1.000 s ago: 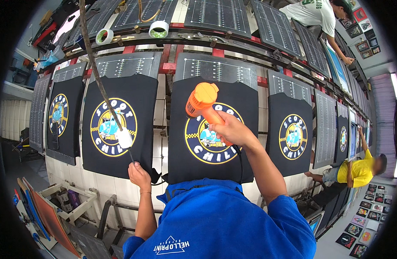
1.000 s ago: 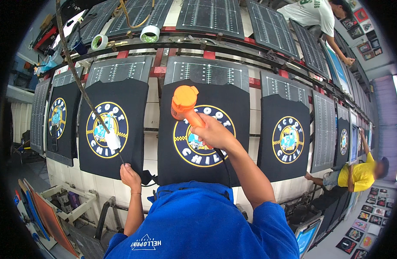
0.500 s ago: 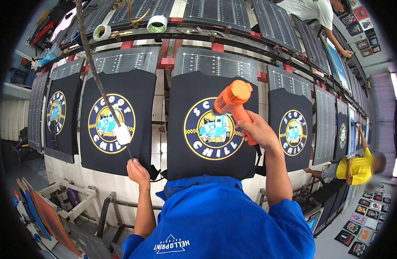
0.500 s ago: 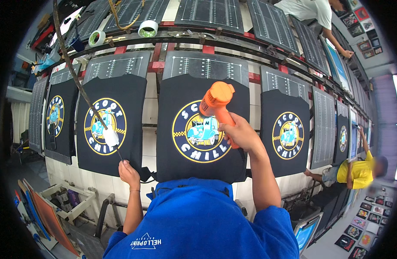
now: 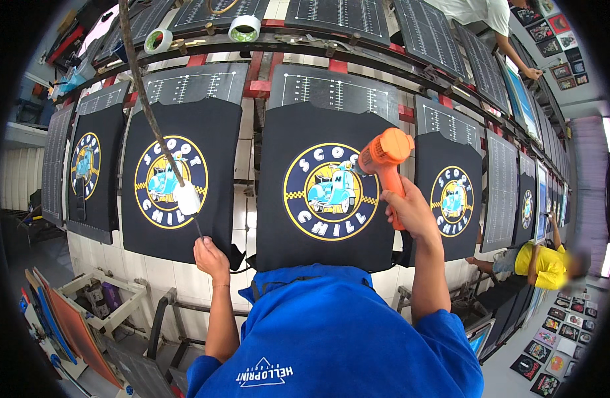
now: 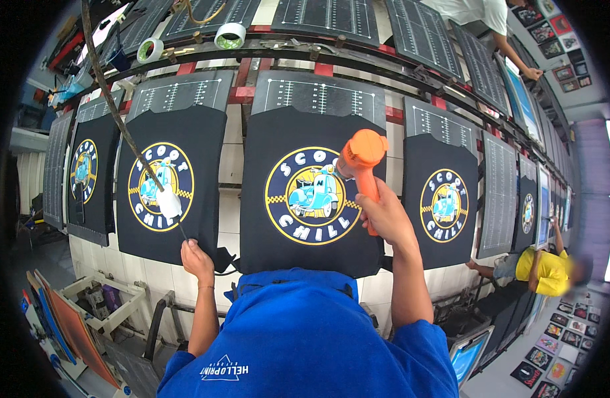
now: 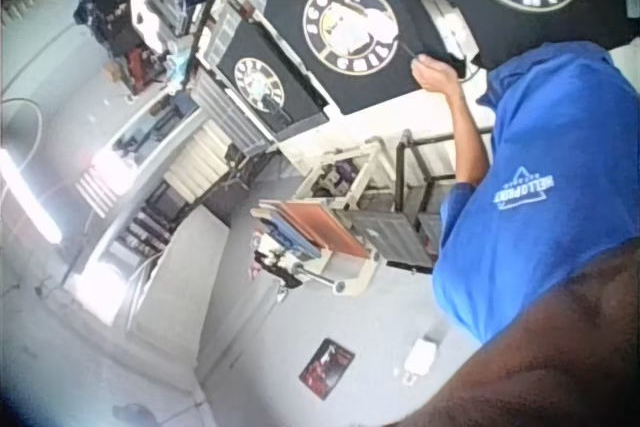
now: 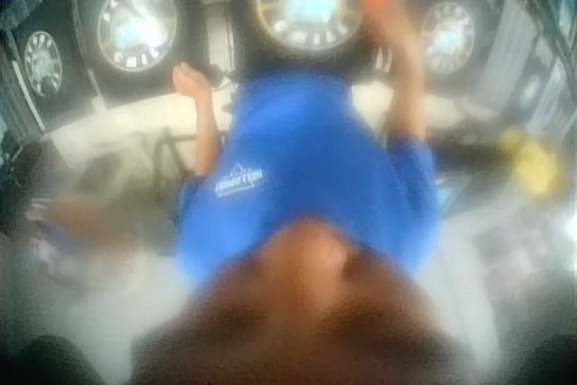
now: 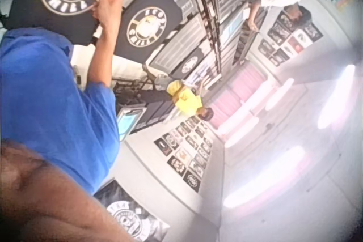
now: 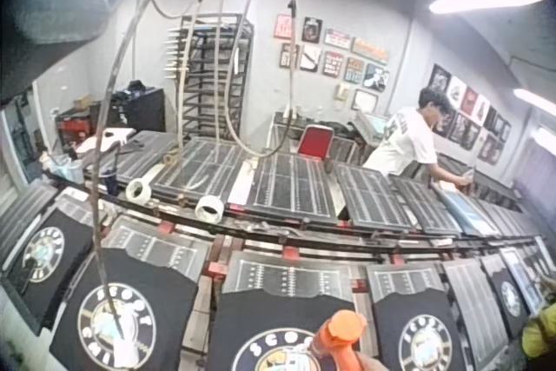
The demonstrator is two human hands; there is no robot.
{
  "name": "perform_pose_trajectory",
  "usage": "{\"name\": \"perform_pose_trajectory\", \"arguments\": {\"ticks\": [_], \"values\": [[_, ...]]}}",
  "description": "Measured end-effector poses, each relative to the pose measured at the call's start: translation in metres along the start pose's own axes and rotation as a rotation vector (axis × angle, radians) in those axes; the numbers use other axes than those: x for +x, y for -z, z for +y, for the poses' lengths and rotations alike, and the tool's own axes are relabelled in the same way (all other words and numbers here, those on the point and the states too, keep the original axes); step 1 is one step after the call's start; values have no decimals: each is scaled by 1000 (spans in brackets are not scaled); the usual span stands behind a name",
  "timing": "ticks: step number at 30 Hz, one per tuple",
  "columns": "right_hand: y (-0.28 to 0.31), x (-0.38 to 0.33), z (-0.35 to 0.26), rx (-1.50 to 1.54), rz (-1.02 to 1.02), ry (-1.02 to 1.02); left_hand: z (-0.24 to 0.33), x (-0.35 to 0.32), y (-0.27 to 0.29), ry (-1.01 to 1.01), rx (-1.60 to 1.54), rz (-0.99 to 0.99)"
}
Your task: The person uses a heat gun to dry the ink on several t-shirts mounted on a screen printing rack, moving the nozzle across the graphic area of each shirt one by one.
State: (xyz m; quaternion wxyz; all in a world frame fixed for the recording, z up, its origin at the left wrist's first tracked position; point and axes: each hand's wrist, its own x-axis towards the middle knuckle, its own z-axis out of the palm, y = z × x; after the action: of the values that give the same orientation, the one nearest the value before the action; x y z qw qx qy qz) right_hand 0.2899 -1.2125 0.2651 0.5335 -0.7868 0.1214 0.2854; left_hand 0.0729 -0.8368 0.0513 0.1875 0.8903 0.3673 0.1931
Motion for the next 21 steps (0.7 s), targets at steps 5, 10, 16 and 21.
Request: {"name": "perform_pose_trajectory", "arguments": {"ticks": [5, 10, 16, 21], "values": [[-29, 14, -3, 114, -185, 44, 3, 0, 1, 7, -1, 4], [-50, 10, -9, -10, -154, 64, 0, -2, 1, -4, -11, 2], [-52, 11, 1, 10, -124, 139, 3, -1, 2, -15, 3, 10], [-49, 12, -5, -20, -321, 83, 0, -2, 1, -3, 9, 36]]}}
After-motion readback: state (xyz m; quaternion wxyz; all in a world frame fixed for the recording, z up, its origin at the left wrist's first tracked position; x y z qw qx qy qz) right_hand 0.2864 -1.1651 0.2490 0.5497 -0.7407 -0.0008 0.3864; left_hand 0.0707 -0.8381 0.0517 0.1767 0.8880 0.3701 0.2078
